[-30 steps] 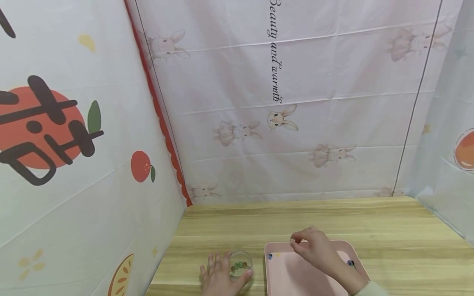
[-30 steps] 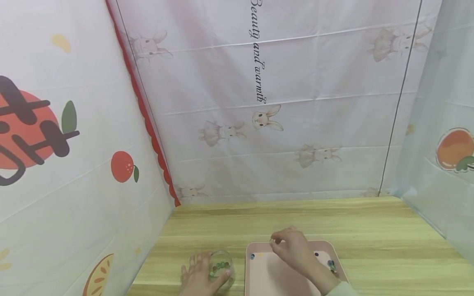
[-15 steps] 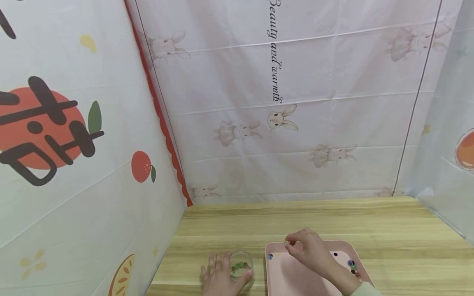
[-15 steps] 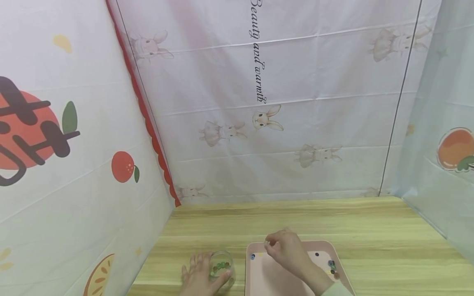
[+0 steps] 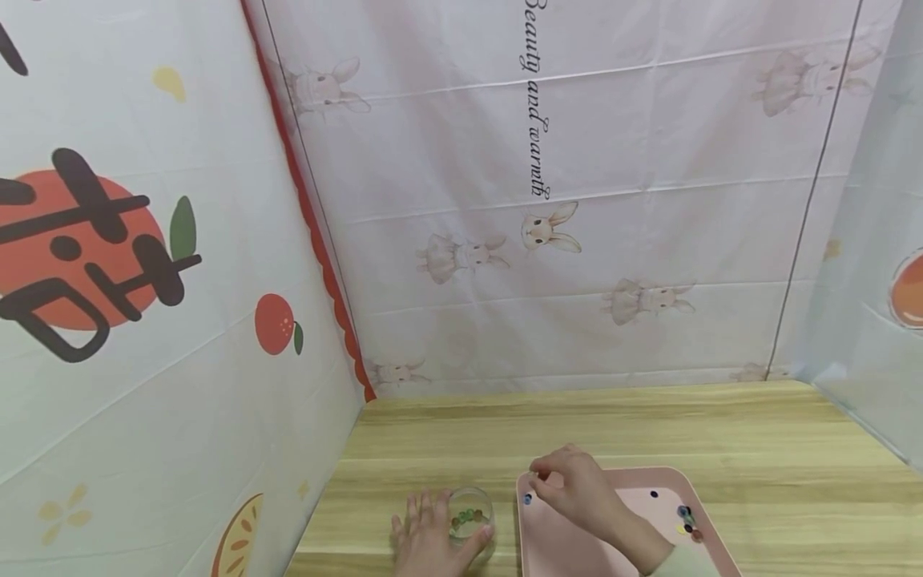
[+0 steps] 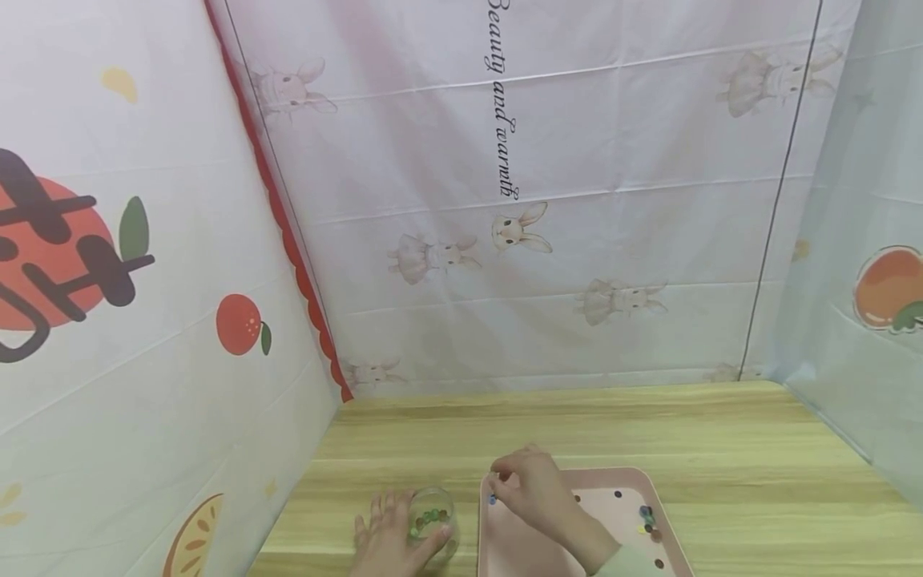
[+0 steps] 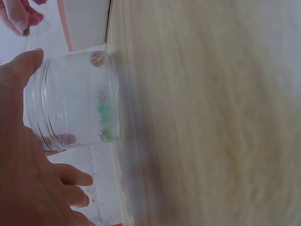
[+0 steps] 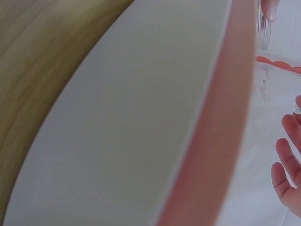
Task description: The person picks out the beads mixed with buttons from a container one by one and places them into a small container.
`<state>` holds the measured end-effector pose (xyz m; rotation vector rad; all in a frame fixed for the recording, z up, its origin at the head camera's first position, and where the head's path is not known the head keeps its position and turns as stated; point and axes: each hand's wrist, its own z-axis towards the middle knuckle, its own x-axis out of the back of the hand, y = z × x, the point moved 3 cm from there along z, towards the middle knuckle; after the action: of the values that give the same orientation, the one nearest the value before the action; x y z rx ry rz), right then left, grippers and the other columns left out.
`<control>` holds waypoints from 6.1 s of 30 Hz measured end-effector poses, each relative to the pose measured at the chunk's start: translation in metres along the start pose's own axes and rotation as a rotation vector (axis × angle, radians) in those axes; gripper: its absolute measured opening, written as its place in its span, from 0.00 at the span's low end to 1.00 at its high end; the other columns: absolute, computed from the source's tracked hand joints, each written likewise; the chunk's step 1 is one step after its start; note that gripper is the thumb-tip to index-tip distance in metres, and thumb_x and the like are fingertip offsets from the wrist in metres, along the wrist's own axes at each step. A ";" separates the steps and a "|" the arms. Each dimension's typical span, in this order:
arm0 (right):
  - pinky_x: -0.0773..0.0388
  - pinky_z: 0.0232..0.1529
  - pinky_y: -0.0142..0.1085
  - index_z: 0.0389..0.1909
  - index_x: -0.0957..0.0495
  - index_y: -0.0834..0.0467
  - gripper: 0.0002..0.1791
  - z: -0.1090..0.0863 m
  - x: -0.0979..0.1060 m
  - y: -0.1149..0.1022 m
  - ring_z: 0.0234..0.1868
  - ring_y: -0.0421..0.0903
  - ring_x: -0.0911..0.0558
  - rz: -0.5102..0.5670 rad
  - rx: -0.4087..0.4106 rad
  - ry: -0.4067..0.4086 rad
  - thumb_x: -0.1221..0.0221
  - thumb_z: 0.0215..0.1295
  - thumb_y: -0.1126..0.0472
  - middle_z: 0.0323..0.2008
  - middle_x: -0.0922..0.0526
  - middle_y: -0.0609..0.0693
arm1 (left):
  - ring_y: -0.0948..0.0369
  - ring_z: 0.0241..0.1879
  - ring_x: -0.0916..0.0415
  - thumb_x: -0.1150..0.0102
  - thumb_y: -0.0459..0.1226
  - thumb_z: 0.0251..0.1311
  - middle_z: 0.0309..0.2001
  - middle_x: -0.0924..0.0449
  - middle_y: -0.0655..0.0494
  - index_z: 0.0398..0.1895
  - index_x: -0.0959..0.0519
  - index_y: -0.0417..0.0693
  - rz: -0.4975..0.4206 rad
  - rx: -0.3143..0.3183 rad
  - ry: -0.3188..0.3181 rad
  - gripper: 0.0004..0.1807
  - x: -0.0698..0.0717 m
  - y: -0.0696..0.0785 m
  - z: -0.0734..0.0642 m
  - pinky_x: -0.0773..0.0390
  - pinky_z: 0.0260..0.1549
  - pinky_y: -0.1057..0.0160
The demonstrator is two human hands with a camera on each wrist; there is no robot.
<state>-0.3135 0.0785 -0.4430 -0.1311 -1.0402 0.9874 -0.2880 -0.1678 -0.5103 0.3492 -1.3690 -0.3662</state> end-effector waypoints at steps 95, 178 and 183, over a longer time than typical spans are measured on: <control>0.22 0.38 0.48 0.31 0.14 0.49 0.07 -0.031 0.107 0.064 0.39 0.46 0.19 -0.440 -0.123 -0.010 0.27 0.51 0.59 0.35 0.15 0.42 | 0.29 0.70 0.45 0.51 0.78 0.48 0.68 0.36 0.27 0.65 0.30 0.45 0.039 -0.055 0.038 0.55 0.000 0.000 0.000 0.53 0.61 0.20; 0.32 0.25 0.32 0.23 0.17 0.45 0.07 -0.095 0.100 0.118 0.28 0.37 0.30 -0.517 -0.268 -0.138 0.29 0.47 0.60 0.27 0.27 0.38 | 0.28 0.70 0.46 0.51 0.78 0.49 0.69 0.38 0.27 0.68 0.32 0.42 0.011 -0.042 0.015 0.57 0.004 0.003 -0.003 0.54 0.62 0.20; 0.28 0.28 0.35 0.24 0.17 0.47 0.06 -0.090 0.105 0.115 0.32 0.40 0.27 -0.504 -0.307 -0.158 0.30 0.50 0.60 0.31 0.22 0.42 | 0.28 0.70 0.47 0.50 0.77 0.50 0.69 0.39 0.26 0.68 0.32 0.41 0.012 -0.044 0.009 0.57 0.005 0.004 -0.002 0.55 0.61 0.19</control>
<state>-0.3019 0.2537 -0.4820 -0.0381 -1.2861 0.3833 -0.2851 -0.1664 -0.5050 0.3061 -1.3520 -0.3836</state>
